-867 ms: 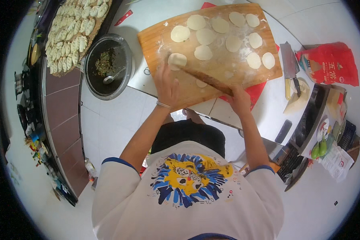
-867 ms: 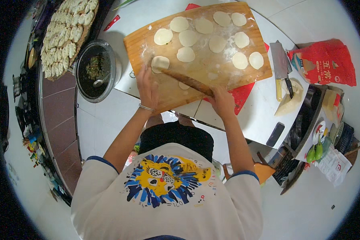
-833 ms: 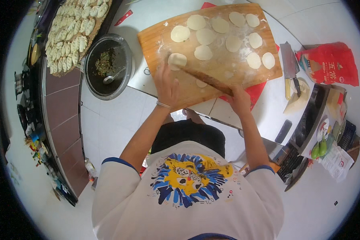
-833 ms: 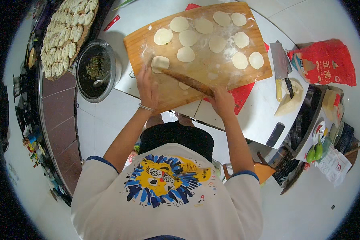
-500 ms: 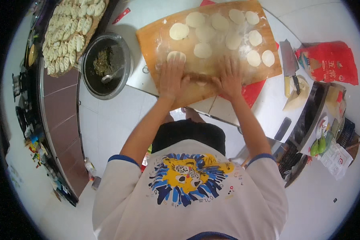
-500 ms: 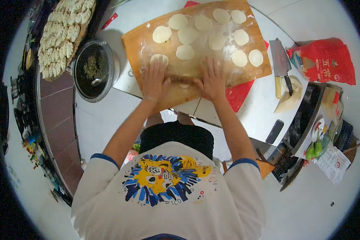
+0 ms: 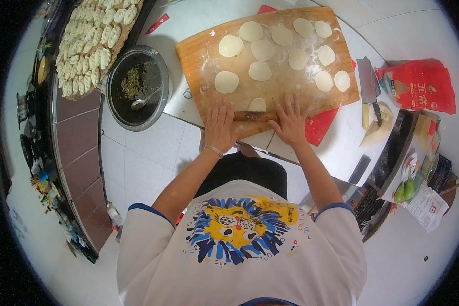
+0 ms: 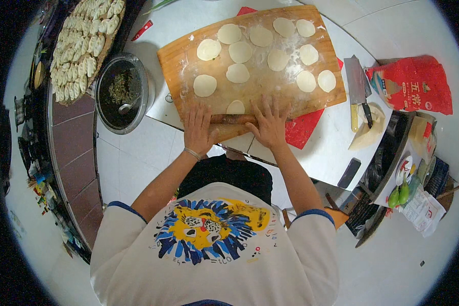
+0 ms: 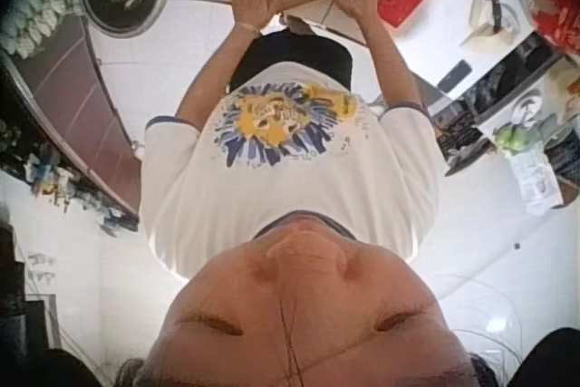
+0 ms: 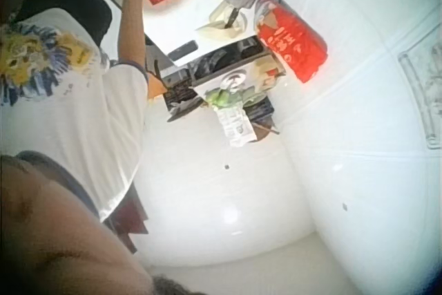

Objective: The person uses a wooden rolling pin to flatten small balls of dough into thin, round discs on a floured wooden board. They repeatedly roll, rotate, and reposition the dough pieces to achieve a uniform shape. A tray of prepared dumplings and a bowl of filling are visible nearby.

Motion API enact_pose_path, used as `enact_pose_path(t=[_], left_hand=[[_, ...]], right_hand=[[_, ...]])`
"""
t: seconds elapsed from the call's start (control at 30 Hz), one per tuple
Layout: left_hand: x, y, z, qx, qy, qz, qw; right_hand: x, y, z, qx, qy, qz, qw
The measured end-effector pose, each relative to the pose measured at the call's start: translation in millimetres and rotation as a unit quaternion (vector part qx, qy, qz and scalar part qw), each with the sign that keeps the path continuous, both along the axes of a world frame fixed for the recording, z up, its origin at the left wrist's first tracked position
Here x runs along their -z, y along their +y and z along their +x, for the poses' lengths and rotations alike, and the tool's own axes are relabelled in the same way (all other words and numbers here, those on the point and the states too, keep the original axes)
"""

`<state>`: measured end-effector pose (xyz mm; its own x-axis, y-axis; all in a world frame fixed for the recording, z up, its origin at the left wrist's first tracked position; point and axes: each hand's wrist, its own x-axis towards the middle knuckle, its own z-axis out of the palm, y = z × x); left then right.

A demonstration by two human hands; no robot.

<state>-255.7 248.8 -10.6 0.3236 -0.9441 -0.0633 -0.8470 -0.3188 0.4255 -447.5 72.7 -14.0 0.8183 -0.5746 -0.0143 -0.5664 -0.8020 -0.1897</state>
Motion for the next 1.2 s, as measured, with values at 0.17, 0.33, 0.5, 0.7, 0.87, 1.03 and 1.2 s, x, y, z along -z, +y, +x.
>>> enact_pose_path(t=[0.17, 0.33, 0.5, 0.7, 0.87, 1.03, 1.2], left_hand=[[-6, -52, 28, -0.032, -0.052, -0.071, 0.996], [-15, -36, 7, -0.114, 0.079, -0.234, 0.962], [-15, -73, -20, -0.167, 0.656, -0.089, 0.731], [18, -78, -26, -0.204, 0.780, -0.003, 0.592], [5, -67, 2, -0.144, 0.461, 0.092, 0.871], [-12, -6, 14, -0.087, 0.000, -0.115, 0.989], [16, -22, 36, -0.058, -0.069, -0.054, 0.994]], right_hand=[[13, -41, 15, -0.082, 0.072, 0.122, 0.987], [5, -25, -5, 0.069, -0.106, 0.380, 0.916], [-25, -10, -19, 0.263, -0.150, 0.740, 0.601], [-16, 7, -30, 0.225, -0.160, 0.494, 0.824], [-11, -4, -43, 0.231, -0.062, 0.207, 0.949], [-15, -14, -36, -0.015, 0.021, 0.168, 0.986], [2, -16, 36, -0.010, 0.029, 0.046, 0.998]])
